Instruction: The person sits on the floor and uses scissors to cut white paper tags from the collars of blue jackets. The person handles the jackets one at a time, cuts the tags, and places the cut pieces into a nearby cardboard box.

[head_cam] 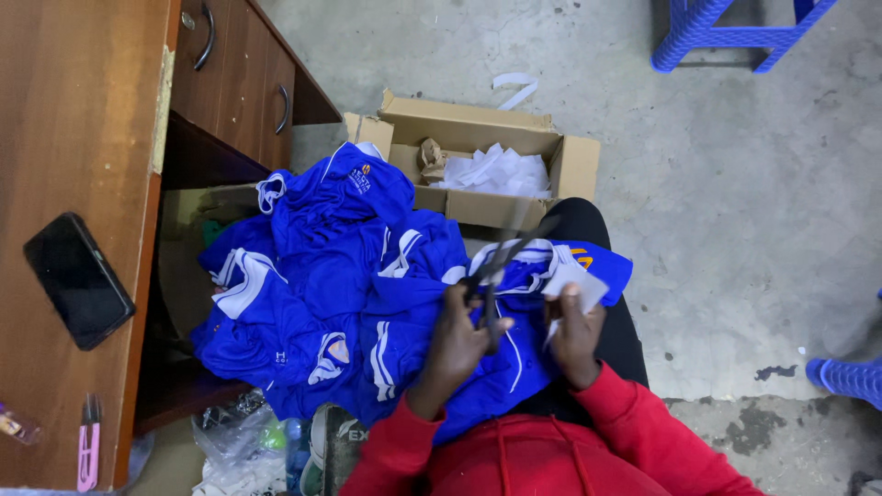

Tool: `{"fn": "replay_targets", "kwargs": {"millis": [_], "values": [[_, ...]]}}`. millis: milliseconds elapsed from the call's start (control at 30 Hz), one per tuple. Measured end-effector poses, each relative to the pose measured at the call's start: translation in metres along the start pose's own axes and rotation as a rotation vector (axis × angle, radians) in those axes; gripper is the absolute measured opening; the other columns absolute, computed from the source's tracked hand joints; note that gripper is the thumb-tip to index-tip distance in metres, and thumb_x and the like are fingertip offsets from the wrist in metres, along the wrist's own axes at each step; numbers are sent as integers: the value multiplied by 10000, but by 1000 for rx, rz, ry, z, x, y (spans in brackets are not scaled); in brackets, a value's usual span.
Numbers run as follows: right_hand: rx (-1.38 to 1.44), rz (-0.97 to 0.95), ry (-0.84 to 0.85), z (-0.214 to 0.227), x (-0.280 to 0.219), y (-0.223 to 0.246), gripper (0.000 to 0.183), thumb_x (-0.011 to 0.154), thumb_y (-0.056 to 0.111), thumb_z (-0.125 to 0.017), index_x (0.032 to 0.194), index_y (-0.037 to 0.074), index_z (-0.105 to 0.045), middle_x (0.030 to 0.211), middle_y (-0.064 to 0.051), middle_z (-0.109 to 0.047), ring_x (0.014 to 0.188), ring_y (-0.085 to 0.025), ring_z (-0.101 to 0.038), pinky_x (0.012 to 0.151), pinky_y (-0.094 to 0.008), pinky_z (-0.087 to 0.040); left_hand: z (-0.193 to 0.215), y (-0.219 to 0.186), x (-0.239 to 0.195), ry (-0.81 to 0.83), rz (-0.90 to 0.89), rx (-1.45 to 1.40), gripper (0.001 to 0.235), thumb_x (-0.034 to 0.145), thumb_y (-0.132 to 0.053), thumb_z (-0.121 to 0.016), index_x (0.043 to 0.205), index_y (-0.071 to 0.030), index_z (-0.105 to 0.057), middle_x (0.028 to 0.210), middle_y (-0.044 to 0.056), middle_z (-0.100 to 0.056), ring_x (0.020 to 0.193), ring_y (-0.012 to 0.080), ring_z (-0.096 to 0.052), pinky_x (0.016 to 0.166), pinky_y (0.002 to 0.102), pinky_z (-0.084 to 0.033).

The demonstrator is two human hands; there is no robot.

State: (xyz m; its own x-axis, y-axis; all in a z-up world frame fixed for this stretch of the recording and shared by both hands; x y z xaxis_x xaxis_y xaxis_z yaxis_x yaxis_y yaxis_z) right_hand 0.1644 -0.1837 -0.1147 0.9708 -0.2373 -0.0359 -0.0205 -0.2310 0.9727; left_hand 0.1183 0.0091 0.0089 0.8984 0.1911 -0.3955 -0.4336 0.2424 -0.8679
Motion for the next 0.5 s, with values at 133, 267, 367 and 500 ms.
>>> {"fn": "replay_targets", "kwargs": {"millis": [133, 267, 367, 500], "values": [[22, 19, -95, 11, 24, 44, 414, 1110, 340, -624, 788, 80, -619, 558, -43, -575, 446, -85, -510, 473, -238, -379, -50, 39, 26, -66, -283, 241, 829, 703, -277, -962, 1298, 78, -507, 1167, 355, -634, 1155, 582, -623, 1053, 630, -497], [162, -38, -234, 21, 49, 71, 438, 1147, 310, -610, 817, 29, -543, 523, -28, -457, 387, -111, -427, 393, -229, -331, -63, 51, 31, -27, -318, 517, 586, 767, -134, -885, 1241, -12, -563, 1067, 205, -670, 1082, 437, -682, 1017, 531, -523], [158, 16, -204, 27, 36, 78, 481, 1154, 240, -621, 749, 1, -521, 488, -69, -398, 361, -138, -376, 376, -250, -300, -52, 58, 32, -52, -221, 410, 379, 800, -114, -837, 1108, -76, -619, 919, 151, -719, 954, 389, -746, 870, 493, -600], [-379, 365, 202, 33, -5, 116, 682, 936, 683, -541, 802, 54, -766, 745, -85, -717, 421, -130, -523, 409, -262, -432, -25, 98, 40, -60, 59, -218, 448, 724, -58, -912, 1108, -85, -683, 873, 99, -711, 811, 240, -684, 729, 348, -592]]}}
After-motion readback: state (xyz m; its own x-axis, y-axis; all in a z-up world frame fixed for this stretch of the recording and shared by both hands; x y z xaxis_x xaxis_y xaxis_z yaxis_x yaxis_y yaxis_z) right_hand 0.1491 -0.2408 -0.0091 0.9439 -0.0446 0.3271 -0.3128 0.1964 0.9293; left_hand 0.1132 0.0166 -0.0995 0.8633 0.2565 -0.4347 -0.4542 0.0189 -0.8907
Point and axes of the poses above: each hand's wrist, its own x-axis towards the middle knuckle, its own z-axis out of the back of the hand, y = z × x, the point moved 2 cm from there along x, towards the middle knuckle
